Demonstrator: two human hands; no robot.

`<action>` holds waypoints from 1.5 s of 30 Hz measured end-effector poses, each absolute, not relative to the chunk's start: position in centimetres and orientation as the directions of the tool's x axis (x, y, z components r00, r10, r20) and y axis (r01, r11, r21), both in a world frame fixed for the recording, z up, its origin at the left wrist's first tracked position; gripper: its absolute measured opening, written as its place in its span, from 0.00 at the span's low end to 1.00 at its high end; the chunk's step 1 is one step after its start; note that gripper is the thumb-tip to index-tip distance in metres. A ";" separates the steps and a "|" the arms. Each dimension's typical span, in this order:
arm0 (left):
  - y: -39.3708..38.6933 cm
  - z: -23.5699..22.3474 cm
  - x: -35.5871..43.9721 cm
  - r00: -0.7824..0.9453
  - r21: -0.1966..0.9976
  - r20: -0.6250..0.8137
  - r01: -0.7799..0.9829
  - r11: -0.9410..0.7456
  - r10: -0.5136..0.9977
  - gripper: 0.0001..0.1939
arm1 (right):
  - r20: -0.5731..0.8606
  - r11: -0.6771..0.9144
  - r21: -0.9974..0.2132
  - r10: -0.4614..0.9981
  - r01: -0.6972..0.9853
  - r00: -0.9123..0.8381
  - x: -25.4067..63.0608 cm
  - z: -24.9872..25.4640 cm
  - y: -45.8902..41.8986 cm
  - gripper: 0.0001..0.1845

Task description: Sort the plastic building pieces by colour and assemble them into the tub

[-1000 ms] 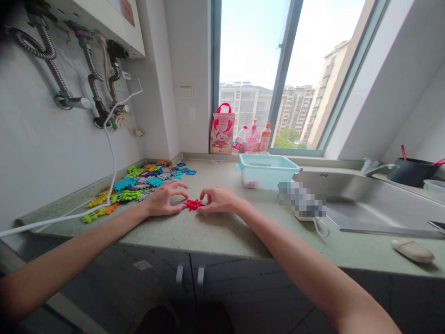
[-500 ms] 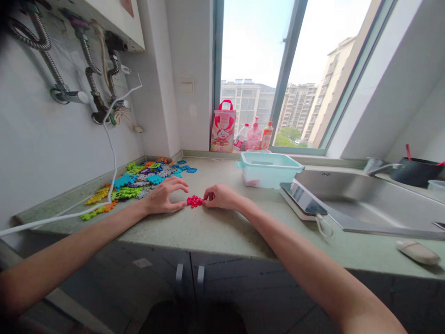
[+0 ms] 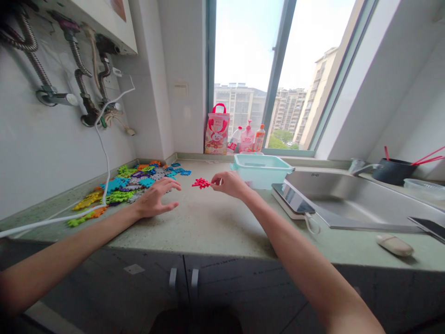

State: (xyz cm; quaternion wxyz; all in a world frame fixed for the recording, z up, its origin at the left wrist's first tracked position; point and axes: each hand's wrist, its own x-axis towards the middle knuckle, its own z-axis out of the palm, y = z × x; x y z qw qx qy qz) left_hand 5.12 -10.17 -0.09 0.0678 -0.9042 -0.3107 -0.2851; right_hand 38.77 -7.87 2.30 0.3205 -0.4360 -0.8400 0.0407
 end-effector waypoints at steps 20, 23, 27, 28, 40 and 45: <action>-9.5 -0.8 5.0 0.661 0.068 0.498 0.615 -0.786 0.561 0.20 | 0.615 -0.115 -0.361 0.716 0.926 0.329 48.8 6.6 -7.7 0.14; -9.6 -0.7 5.0 0.657 0.074 0.500 0.616 -0.784 0.564 0.20 | 0.675 -0.008 -0.314 0.702 0.950 0.229 48.1 7.1 -8.1 0.13; -9.7 -0.6 5.1 0.653 0.084 0.495 0.621 -0.779 0.573 0.20 | 0.438 0.239 -0.225 0.891 0.945 -0.121 46.8 7.7 -9.1 0.11; -9.7 -0.6 5.1 0.651 0.087 0.494 0.623 -0.778 0.577 0.19 | 0.274 0.246 -0.254 0.946 0.936 -0.174 46.6 7.7 -9.4 0.11; -10.0 -0.3 5.3 0.662 0.046 0.472 0.640 -0.767 0.581 0.16 | -0.372 0.239 -0.474 0.818 0.847 -0.439 40.7 3.8 -9.5 0.29; -9.8 -0.5 5.2 0.657 0.032 0.477 0.651 -0.759 0.584 0.16 | -0.277 0.347 -0.522 0.795 0.779 -0.540 40.2 3.1 -9.1 0.23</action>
